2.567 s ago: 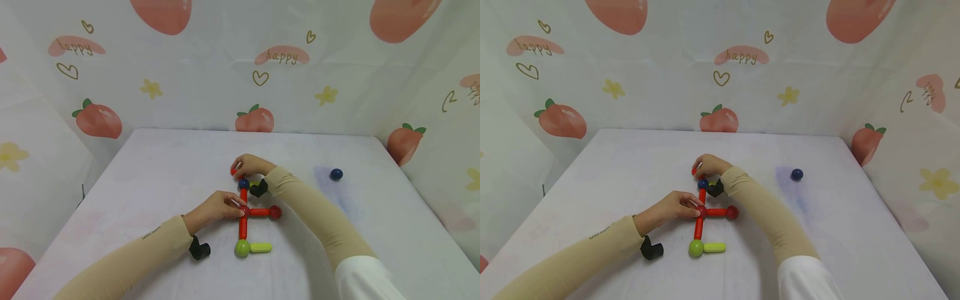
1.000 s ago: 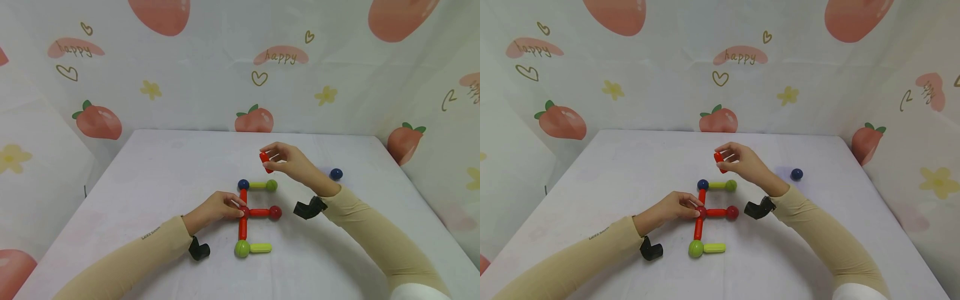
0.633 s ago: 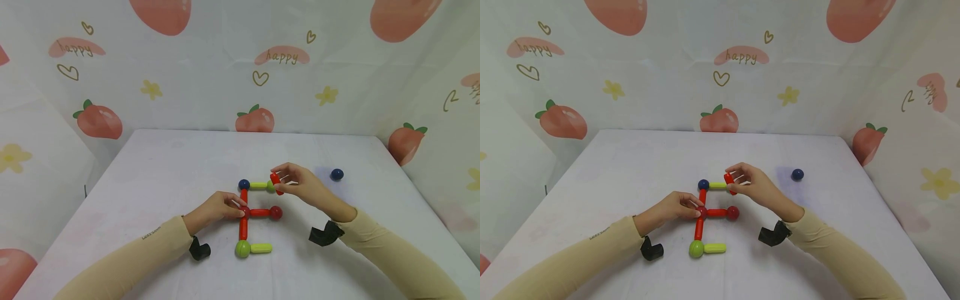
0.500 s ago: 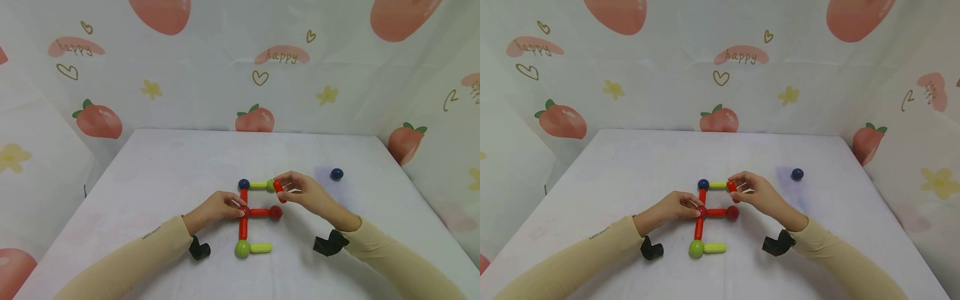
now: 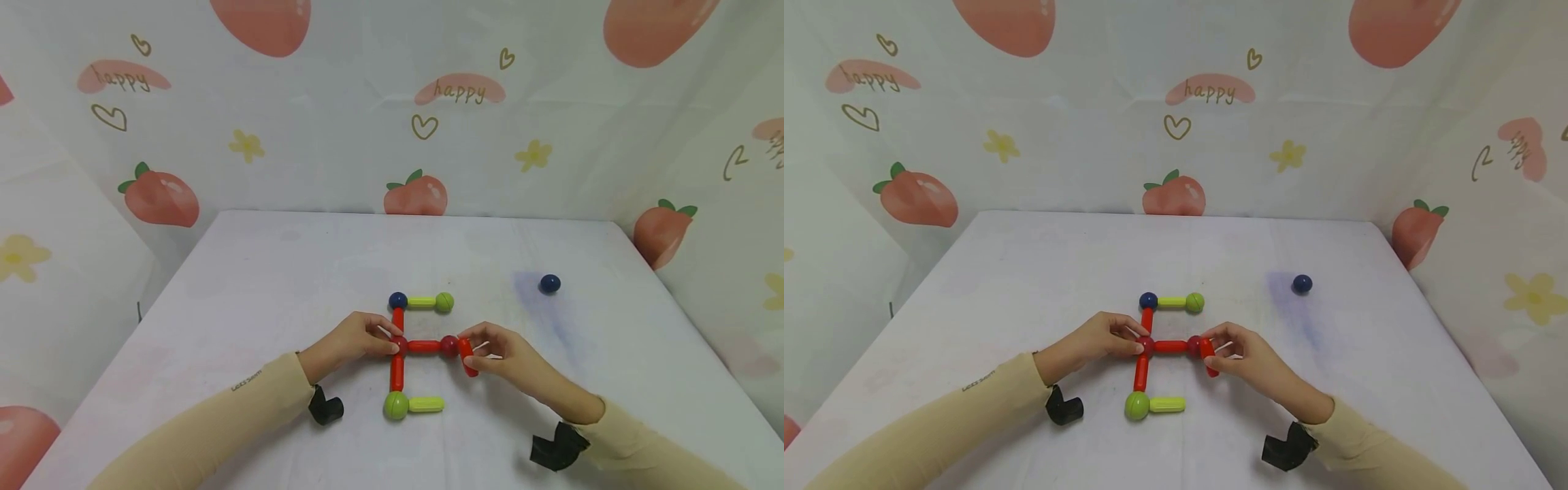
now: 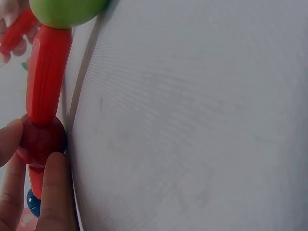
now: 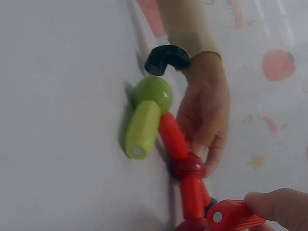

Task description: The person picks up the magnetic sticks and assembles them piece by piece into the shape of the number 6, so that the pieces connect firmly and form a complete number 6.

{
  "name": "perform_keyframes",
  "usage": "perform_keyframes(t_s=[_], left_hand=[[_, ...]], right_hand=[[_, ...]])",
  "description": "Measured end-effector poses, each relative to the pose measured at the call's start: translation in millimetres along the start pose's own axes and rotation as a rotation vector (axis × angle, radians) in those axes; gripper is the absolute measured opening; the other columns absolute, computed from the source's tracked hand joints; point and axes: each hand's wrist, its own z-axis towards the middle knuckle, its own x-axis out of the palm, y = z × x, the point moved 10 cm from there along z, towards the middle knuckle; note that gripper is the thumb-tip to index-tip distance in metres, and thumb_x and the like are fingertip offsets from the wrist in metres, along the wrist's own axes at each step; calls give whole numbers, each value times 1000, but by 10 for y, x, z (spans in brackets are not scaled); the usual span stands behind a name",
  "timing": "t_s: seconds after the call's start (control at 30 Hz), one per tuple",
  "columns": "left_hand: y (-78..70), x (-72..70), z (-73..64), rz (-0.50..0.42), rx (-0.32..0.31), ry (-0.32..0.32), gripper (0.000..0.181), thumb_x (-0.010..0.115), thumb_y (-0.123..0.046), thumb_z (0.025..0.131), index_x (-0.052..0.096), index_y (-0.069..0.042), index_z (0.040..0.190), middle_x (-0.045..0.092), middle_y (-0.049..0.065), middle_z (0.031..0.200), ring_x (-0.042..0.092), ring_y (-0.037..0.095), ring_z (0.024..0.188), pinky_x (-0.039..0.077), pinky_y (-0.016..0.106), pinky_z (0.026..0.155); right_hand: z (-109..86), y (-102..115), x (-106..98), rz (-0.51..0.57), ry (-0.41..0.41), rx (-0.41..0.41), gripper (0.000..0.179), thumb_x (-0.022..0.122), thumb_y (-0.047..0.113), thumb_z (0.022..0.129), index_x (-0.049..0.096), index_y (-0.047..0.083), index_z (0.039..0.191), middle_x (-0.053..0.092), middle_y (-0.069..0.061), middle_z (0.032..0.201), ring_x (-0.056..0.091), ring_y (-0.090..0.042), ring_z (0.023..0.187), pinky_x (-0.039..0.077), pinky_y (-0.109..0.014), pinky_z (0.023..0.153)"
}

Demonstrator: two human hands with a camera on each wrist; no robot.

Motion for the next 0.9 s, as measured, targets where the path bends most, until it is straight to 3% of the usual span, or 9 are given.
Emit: perform_keyframes(t_s=[0.47,0.9], left_hand=[[14,11,1,7,-15,4,24,76,-10,82,73,-9,105,67,6,87,62,14,76,52,23,69],[-1,6,-5,-16,-3,11,26,76,-9,82,72,-6,107,66,7,85,62,12,73,53,23,69]], right_hand=[[-61,-191,239,106,68,63,41,70,7,85,54,-8,120,62,-9,98,63,-16,81,53,-23,70],[-11,-349,317,115,129,208,32,66,8,87,58,-10,113,64,-3,87,60,-11,77,53,-21,69]])
